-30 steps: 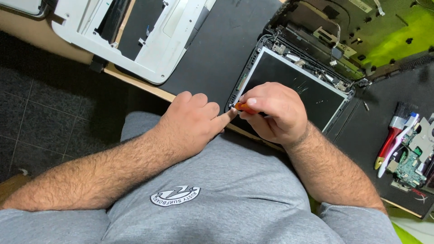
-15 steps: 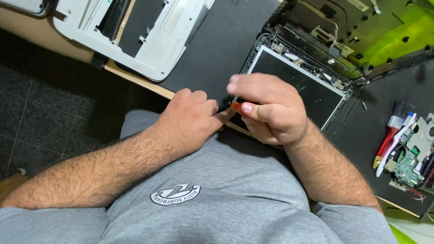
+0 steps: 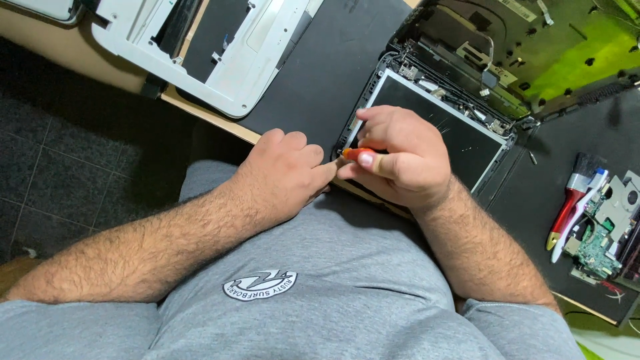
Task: The technician connects the LCD ribbon cable, seats the screen into the laptop lid, secures it with screws using a screwdriver, and then snaps the front bezel into place.
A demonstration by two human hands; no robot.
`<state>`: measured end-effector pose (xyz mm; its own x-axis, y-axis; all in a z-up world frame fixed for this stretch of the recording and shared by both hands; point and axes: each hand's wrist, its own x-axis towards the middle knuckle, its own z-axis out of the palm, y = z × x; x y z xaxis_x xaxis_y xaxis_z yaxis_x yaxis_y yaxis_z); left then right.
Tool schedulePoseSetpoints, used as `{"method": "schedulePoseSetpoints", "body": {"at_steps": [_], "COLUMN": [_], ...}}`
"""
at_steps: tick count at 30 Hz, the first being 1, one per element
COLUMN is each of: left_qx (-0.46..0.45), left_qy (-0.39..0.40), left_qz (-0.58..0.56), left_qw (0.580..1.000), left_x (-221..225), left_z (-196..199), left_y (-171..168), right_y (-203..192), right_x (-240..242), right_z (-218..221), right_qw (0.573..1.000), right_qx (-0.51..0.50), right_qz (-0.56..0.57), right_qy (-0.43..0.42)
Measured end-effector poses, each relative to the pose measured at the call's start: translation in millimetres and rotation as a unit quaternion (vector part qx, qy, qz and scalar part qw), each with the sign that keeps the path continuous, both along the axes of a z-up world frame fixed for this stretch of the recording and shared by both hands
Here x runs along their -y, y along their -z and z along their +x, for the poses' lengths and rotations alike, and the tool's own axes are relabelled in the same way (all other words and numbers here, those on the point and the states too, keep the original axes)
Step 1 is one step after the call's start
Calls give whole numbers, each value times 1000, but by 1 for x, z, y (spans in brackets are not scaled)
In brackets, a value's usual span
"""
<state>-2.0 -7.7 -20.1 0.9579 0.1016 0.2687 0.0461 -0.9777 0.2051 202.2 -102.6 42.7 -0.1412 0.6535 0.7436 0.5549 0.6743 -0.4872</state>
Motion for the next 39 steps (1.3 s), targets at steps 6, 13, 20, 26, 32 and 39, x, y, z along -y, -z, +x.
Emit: {"method": "schedulePoseSetpoints", "body": {"at_steps": [6, 13, 20, 26, 32, 39], "left_qx": [-7, 15, 35, 27, 29, -8], "left_qy": [10, -3, -9, -5, 1, -6], "left_qz": [-17, -6, 9, 11, 17, 9], "left_qw": [1000, 1000, 999, 1000, 999, 1000], "left_x": [-2, -2, 0, 1, 0, 1], "left_z": [0, 1, 2, 4, 3, 3], "left_y": [-19, -21, -21, -15, -13, -21], "right_y": [-6, -4, -11, -4, 24, -3], "right_x": [1, 0, 2, 6, 11, 5], "right_z": [-4, -6, -6, -5, -1, 0], "right_qw": [999, 997, 999, 999, 999, 999], "right_qx": [-24, -45, 31, 29, 51, 32], "right_qz": [-40, -44, -23, -17, -4, -8], "right_qy": [-10, -44, -8, -17, 13, -2]}}
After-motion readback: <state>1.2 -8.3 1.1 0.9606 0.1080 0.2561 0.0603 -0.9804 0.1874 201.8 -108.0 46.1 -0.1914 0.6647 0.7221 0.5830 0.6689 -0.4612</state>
